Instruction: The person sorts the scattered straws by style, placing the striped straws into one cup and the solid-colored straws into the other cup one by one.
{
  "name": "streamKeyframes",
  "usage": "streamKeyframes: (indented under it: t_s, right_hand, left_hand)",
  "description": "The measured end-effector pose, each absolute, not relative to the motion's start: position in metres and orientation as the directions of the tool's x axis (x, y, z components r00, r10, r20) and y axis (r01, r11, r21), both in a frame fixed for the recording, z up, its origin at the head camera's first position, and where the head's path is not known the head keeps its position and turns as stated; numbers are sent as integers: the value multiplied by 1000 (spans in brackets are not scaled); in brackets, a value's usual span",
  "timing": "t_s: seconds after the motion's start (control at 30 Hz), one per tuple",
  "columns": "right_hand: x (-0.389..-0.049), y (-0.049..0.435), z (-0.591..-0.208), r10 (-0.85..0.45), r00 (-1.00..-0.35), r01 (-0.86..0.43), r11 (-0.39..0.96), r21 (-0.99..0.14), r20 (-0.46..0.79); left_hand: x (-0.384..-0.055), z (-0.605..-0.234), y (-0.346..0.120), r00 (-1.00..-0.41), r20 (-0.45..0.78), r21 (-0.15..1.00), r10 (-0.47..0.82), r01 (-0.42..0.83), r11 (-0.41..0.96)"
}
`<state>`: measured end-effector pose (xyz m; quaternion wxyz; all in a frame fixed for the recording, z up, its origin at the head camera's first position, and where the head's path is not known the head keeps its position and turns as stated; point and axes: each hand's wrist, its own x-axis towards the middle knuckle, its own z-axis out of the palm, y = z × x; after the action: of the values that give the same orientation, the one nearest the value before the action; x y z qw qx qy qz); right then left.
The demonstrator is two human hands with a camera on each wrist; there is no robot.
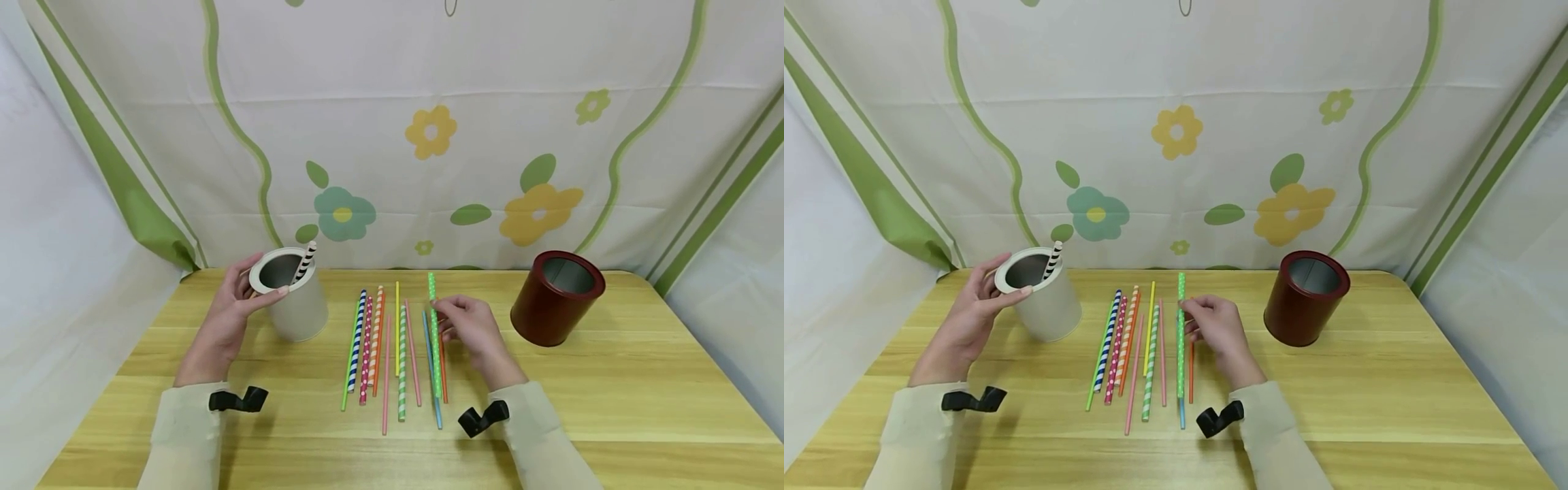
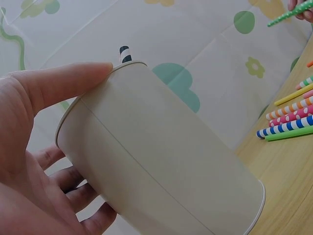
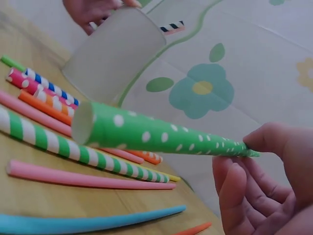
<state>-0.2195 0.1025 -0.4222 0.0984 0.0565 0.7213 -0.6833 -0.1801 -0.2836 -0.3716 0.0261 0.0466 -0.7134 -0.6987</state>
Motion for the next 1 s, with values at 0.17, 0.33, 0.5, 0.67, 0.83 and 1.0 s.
streamKeyframes:
  t_s: [0.17, 0.33, 0.5, 0.67, 0.83, 1.0]
  right_hand:
    - [-222, 107, -416, -18, -978, 206, 1, -979, -206]
    - [-222, 110, -411, 6, -983, 182, -66, -981, -182]
    - [-222, 113, -407, 25, -990, 135, -144, -980, -140]
    - [-220, 115, -402, 54, -993, 88, -192, -977, -101]
    - [-218, 118, -394, 64, -997, 39, -205, -978, -53]
    - [-217, 120, -389, 69, -997, -31, -199, -979, 18]
  left_hand:
    - [-180, -371, -284, -994, -30, 999, -107, -33, 19]
    - [-180, -371, -283, -994, -31, 999, -105, -33, 22]
    - [-180, -371, -283, -994, -27, 999, -103, -30, 28]
    - [-180, -372, -283, -994, -30, 999, -101, -33, 26]
    - [-179, -372, -284, -994, -35, 999, -100, -38, 26]
    - [-179, -372, -284, -994, -34, 999, -99, -37, 24]
